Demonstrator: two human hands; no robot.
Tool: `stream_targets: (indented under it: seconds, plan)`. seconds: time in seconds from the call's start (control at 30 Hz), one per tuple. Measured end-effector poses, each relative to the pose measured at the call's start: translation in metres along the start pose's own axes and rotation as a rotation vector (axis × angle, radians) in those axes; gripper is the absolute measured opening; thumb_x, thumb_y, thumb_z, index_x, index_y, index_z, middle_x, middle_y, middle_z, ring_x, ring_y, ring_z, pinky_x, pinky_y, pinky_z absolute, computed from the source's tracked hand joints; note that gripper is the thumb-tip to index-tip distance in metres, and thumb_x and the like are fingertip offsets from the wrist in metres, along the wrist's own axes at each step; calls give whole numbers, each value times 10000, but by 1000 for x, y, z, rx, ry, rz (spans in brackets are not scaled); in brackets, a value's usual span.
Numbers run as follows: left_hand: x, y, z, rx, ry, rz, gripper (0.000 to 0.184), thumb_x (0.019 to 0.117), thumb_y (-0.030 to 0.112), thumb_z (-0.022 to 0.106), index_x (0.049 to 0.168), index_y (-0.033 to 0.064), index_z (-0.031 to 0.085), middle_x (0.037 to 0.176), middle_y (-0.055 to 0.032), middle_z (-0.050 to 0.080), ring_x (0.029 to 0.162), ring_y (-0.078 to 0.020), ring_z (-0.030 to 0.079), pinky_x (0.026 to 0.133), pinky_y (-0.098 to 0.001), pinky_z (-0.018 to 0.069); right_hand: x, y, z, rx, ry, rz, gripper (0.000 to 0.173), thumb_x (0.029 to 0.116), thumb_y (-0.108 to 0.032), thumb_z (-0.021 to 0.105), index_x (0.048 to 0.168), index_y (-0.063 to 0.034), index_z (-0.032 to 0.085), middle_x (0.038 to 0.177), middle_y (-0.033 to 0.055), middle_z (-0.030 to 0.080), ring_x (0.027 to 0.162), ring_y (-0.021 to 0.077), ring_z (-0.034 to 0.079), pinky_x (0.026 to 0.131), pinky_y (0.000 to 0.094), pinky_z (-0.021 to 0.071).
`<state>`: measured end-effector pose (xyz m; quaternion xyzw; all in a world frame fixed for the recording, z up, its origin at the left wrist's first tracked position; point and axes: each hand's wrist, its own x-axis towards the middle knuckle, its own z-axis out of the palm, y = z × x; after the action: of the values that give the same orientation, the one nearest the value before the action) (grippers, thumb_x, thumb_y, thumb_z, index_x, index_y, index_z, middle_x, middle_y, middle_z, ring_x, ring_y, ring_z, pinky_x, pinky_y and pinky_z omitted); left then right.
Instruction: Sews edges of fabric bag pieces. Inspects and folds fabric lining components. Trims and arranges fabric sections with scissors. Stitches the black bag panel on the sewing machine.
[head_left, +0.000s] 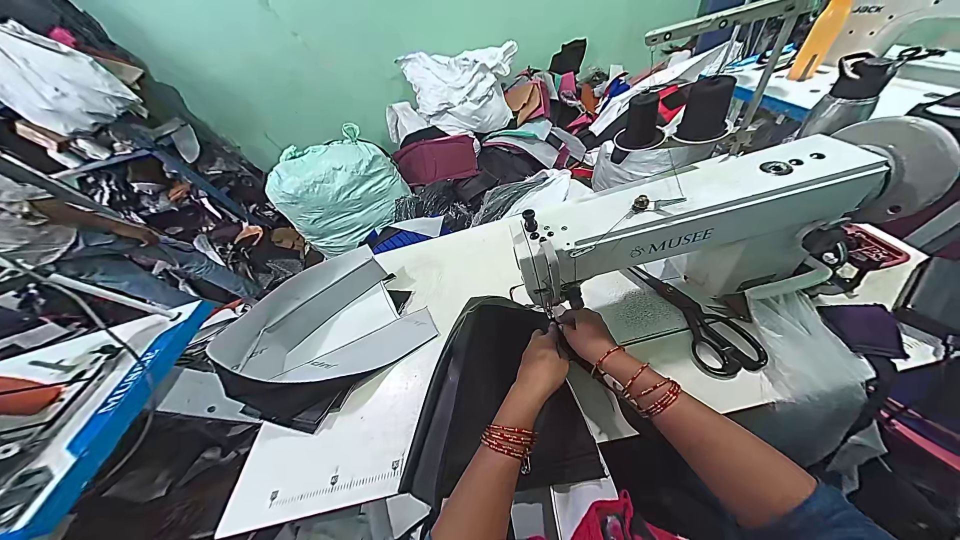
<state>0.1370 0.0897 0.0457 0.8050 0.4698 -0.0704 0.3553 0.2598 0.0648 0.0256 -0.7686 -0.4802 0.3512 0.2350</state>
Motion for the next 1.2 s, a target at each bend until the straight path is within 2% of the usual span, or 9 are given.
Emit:
stream_targets:
  seconds: [0.17, 0.27, 0.37, 0.5, 0.6, 0.7, 0.83, 1.0, 1.2]
  plan:
    - [1, -4, -2, -15, 4, 26, 573, 1032, 118, 516, 1577, 28, 365, 1479, -261, 488, 1365, -369, 504, 1147, -486, 408, 0, 4, 1, 58, 0, -10, 279, 1030, -110, 547, 1230, 27, 686, 1271, 218, 662, 1240, 323, 601, 1082, 474, 433]
    - [3, -13, -13, -124, -41, 112, 541, 1019, 74, 527, 1542, -8, 414, 1487, -254, 514, 1411, -334, 481, 1193, -462, 353, -2, 6, 1, 87, 10, -8, 292, 1011, -96, 563, 1246, 31, 681, 1257, 218, 668, 1213, 319, 615, 1069, 472, 445]
    - [13, -32, -24, -280, -108, 222, 485, 995, 21, 529, 1475, -42, 494, 1420, -228, 590, 1316, -265, 577, 1130, -417, 423, -6, 7, 2, 138, 33, 23, 298, 990, -88, 595, 1258, 19, 671, 1196, 203, 681, 1125, 301, 641, 999, 461, 483]
    - [17, -38, -33, -380, -169, 230, 499, 981, 1, 535, 1477, -34, 493, 1439, -204, 581, 1293, -192, 589, 1106, -355, 442, -13, 5, 8, 122, 69, 33, 307, 984, -78, 575, 1262, 19, 664, 1186, 200, 681, 1136, 308, 635, 1018, 474, 473]
    - [14, -32, -23, -301, -101, 224, 490, 978, 11, 517, 1465, -40, 510, 1398, -220, 610, 1284, -243, 598, 1104, -407, 442, -15, 2, 11, 126, 67, 27, 312, 982, -55, 559, 1267, 25, 661, 1199, 199, 678, 1145, 300, 631, 1020, 461, 471]
    - [5, -14, -10, -113, -24, 132, 494, 1006, 72, 531, 1487, -31, 487, 1415, -250, 575, 1356, -330, 530, 1157, -470, 389, -14, 4, 12, 136, 61, 12, 309, 993, -46, 551, 1274, 33, 656, 1220, 206, 671, 1162, 299, 625, 1037, 440, 464]
    - [-2, 2, 2, 28, 26, 42, 542, 1008, 92, 528, 1531, -10, 431, 1456, -252, 518, 1369, -356, 502, 1154, -462, 400, -12, 7, 9, 164, 57, -9, 288, 988, -49, 572, 1242, 42, 670, 1210, 209, 669, 1145, 278, 625, 1031, 416, 463]
    - [-2, 4, 2, 40, 44, 39, 484, 1000, 92, 545, 1472, -10, 516, 1423, -242, 547, 1340, -347, 529, 1136, -463, 420, -13, 8, 6, 181, 49, -11, 298, 992, -51, 577, 1261, 42, 663, 1203, 204, 671, 1132, 276, 625, 1029, 414, 462]
    - [-7, 5, -2, -52, 73, 30, 363, 977, 74, 587, 1318, -42, 633, 1329, -236, 604, 1297, -331, 551, 1121, -444, 422, -13, 13, 6, 220, 44, -21, 302, 981, -48, 586, 1260, 40, 662, 1164, 199, 673, 1081, 267, 628, 985, 411, 478]
